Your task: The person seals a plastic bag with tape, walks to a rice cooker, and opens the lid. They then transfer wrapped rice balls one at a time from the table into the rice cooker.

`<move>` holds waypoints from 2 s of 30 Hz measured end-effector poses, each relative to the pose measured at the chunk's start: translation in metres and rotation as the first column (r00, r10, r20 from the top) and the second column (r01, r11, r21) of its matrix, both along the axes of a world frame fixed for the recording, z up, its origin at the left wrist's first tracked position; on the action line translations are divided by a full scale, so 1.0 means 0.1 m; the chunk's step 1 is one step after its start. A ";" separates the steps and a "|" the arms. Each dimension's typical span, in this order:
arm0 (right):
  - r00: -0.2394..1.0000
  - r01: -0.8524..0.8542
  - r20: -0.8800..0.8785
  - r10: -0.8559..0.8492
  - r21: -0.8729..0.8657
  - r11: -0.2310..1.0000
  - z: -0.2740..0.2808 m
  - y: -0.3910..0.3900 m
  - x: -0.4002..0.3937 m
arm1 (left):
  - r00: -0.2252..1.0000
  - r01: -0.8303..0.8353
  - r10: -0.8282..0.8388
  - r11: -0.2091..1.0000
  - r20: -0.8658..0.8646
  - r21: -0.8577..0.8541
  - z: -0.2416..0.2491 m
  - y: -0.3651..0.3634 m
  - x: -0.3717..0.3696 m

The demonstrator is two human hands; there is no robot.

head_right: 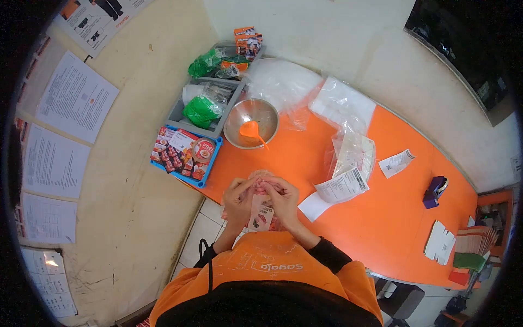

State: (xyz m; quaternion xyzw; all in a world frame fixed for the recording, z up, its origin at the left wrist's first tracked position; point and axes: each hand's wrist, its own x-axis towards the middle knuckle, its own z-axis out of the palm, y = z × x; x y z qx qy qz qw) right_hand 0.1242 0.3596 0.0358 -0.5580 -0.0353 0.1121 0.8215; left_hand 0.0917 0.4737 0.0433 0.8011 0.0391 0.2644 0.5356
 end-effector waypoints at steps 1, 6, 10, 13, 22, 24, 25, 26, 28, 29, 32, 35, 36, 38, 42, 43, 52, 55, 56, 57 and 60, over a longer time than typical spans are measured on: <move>1.000 0.002 0.001 -0.002 -0.008 1.000 -0.02 -0.01 0.00 | 1.000 0.001 -0.001 1.000 -0.005 -0.001 0.00 0.00 0.00; 1.000 -0.014 0.013 0.014 -0.017 1.000 -0.04 -0.02 0.03 | 1.000 0.010 -0.010 1.000 -0.008 -0.006 0.00 -0.01 0.00; 0.997 -0.076 0.008 0.077 -0.047 0.996 -0.04 -0.03 0.06 | 1.000 0.022 -0.022 1.000 -0.010 -0.009 -0.01 0.01 0.01; 0.987 -0.144 0.053 0.149 -0.085 0.986 -0.01 -0.06 0.09 | 0.995 0.086 -0.087 0.996 -0.048 -0.028 0.03 0.06 0.01; 0.841 0.010 0.489 0.230 -0.439 0.898 0.20 -0.20 0.19 | 0.871 0.304 -0.442 0.829 -0.216 -0.470 -0.07 0.29 0.13; 0.905 0.001 0.391 0.165 -0.390 0.921 0.21 -0.24 0.23 | 0.859 0.390 -0.473 0.852 -0.193 -0.350 -0.17 0.31 0.21; 0.928 0.050 0.363 0.081 -0.337 0.940 0.16 -0.26 0.28 | 0.859 0.421 -0.479 0.862 -0.181 -0.284 -0.20 0.32 0.23; 0.943 0.097 0.334 0.004 -0.285 0.954 0.11 -0.27 0.34 | 0.868 0.430 -0.465 0.879 -0.174 -0.204 -0.21 0.32 0.24; 0.994 -0.107 0.034 0.105 0.069 0.992 0.03 -0.22 0.33 | 0.886 0.439 -0.439 0.898 -0.149 -0.031 -0.18 0.31 0.33; 0.972 -0.178 -0.099 0.211 0.268 0.947 0.00 -0.21 0.31 | 0.877 0.466 -0.452 0.883 -0.162 0.060 -0.14 0.31 0.36; 0.700 -0.266 0.305 0.645 -0.727 0.633 0.04 -0.49 0.46 | 0.847 0.529 -0.475 0.798 -0.238 0.290 -0.06 0.31 0.36; 0.594 -0.017 0.450 0.667 -0.822 0.570 0.17 -0.73 0.32 | 0.832 0.554 -0.461 0.726 -0.309 0.408 -0.04 0.30 0.42; 0.597 0.197 0.655 0.464 -0.680 0.706 0.03 -0.94 0.36 | 0.840 0.541 -0.444 0.727 -0.312 0.422 0.00 0.34 0.42; 0.856 0.398 0.462 -0.231 -0.304 0.866 -0.02 -1.57 0.34 | 0.904 0.427 -0.362 0.743 -0.228 0.515 0.11 0.36 0.41; 0.497 0.846 0.589 -0.638 -0.493 0.204 -0.34 -3.04 1.20 | 0.985 0.004 -0.125 0.712 0.121 0.702 0.38 0.07 0.24; 0.581 0.767 0.586 -0.565 -0.627 0.139 -0.58 -3.35 1.42 | 0.976 -0.105 -0.066 0.689 0.207 0.717 0.40 -0.09 0.20; 0.968 0.251 0.248 0.040 -0.947 -0.203 -1.47 -3.91 0.17 | 0.887 0.377 -0.458 0.788 0.054 0.486 -0.21 -2.46 -0.27; 0.979 0.184 0.175 0.108 -0.980 -0.077 -1.33 -4.00 -0.59 | 0.776 0.594 -0.631 0.725 -0.010 0.348 -0.50 -3.44 -0.33; 0.971 0.224 0.219 0.090 -0.973 -0.050 -1.27 -4.16 -0.68 | 0.756 0.623 -0.654 0.725 0.011 0.293 -0.56 -3.74 -0.35; 0.961 0.268 0.266 0.070 -0.963 -0.018 -1.21 -4.29 -0.75 | 0.736 0.651 -0.677 0.719 0.029 0.243 -0.59 -4.01 -0.35; 0.761 0.611 0.576 -0.299 -0.791 0.031 -1.04 -4.97 -0.60 | 0.718 0.682 -0.695 0.716 0.048 0.149 -0.57 -4.60 -0.08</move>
